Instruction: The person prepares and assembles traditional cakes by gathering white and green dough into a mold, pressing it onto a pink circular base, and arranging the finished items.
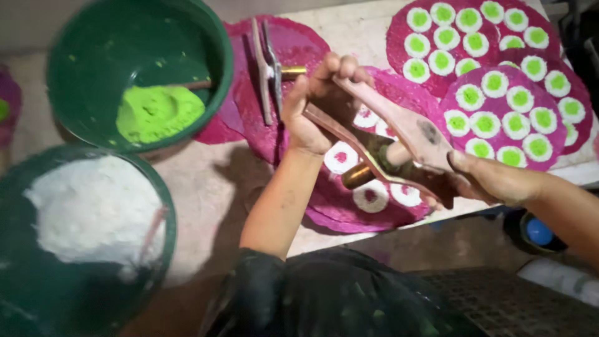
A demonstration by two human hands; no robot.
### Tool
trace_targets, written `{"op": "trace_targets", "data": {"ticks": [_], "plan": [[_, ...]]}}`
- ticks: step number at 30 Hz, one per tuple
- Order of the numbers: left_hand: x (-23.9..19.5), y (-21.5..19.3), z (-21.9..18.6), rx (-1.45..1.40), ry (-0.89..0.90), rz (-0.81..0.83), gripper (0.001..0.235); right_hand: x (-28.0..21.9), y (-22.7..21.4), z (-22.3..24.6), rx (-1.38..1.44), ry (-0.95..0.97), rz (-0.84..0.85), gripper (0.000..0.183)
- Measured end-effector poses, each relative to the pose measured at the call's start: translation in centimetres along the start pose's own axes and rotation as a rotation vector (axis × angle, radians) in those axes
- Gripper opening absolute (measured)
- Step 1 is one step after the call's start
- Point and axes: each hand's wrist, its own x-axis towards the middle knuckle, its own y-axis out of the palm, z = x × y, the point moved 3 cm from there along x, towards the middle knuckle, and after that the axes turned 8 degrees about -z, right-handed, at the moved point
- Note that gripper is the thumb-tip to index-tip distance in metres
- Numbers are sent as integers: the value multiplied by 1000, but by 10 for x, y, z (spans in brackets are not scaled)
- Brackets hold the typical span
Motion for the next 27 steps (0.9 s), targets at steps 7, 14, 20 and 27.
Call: {"op": "trace_targets", "data": {"ticks": [7,14,20,27], "plan": [[-2,-12,22,71,106,-57,37,17,-32,8,-83,227,-33,79],[6,-90,13,49,75,-266,23,50,-29,35,-565,390,-157,86],[-4,-136,10,-213,129,-284,18,87,-10,33,-590,305,-168,89],[-9,-153,-2,-161,124,-189,28,102,9,15,-697,201,-310,79]]}}
